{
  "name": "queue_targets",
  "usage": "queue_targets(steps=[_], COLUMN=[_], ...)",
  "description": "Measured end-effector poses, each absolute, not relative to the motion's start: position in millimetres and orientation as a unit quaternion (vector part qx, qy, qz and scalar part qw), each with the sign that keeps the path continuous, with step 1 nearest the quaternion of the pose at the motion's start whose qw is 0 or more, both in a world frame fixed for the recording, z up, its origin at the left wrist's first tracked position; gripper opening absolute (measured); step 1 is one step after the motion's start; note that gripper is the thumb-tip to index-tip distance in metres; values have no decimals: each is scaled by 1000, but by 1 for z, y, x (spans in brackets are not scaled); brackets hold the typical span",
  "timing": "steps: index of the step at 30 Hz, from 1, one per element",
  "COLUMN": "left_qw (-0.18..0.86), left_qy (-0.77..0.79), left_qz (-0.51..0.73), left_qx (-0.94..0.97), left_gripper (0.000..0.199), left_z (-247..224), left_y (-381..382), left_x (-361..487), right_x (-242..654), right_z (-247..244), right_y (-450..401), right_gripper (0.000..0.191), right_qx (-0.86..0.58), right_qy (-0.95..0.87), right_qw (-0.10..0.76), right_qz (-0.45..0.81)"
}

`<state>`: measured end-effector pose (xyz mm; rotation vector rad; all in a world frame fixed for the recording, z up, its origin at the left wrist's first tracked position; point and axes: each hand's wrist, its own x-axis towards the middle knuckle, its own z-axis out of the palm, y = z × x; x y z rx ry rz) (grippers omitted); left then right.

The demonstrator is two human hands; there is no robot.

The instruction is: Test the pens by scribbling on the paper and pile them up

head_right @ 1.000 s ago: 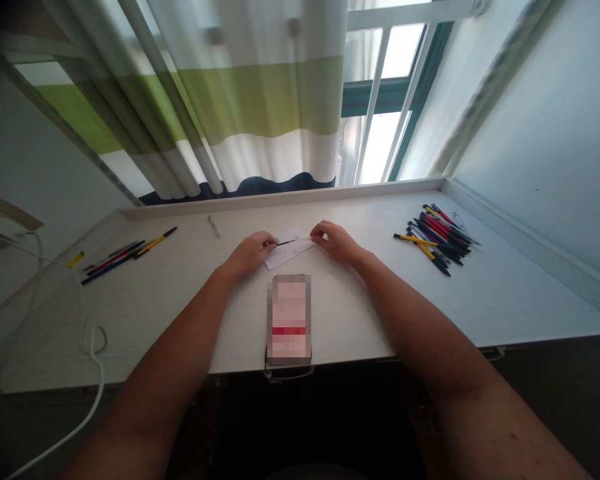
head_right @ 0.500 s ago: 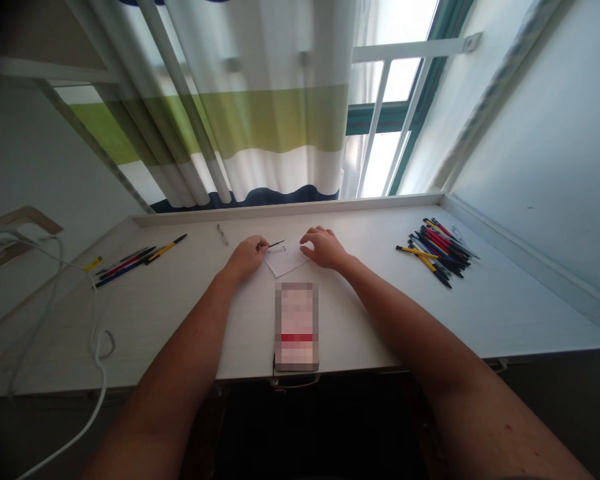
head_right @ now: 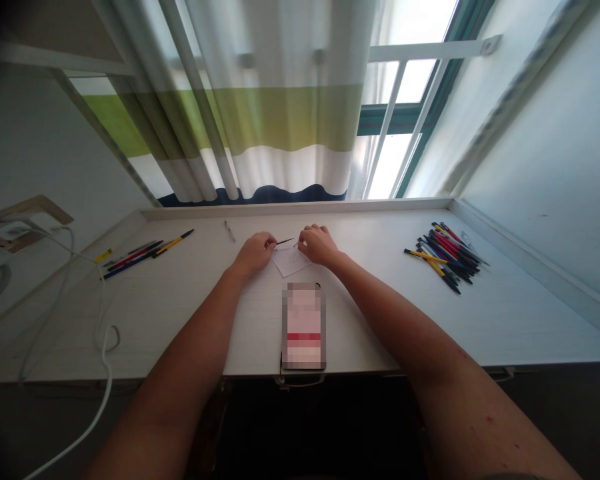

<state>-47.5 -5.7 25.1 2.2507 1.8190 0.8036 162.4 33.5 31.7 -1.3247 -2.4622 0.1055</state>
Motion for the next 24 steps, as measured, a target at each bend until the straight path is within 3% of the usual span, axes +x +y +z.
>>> queue_targets(steps=[12,24], left_qw=[62,64], left_qy=[601,546], left_qz=[262,255], left_qx=[753,795], left_gripper=[15,16], left_z=[26,33], left_y=[-6,-14], left_x=[-50,-34], right_x=[160,205], right_z=[32,21], right_y=[48,25], right_gripper=[22,22], right_qx=[-410,-382], right_qy=[-904,-858], right_qw=[124,319], right_qz=[11,129])
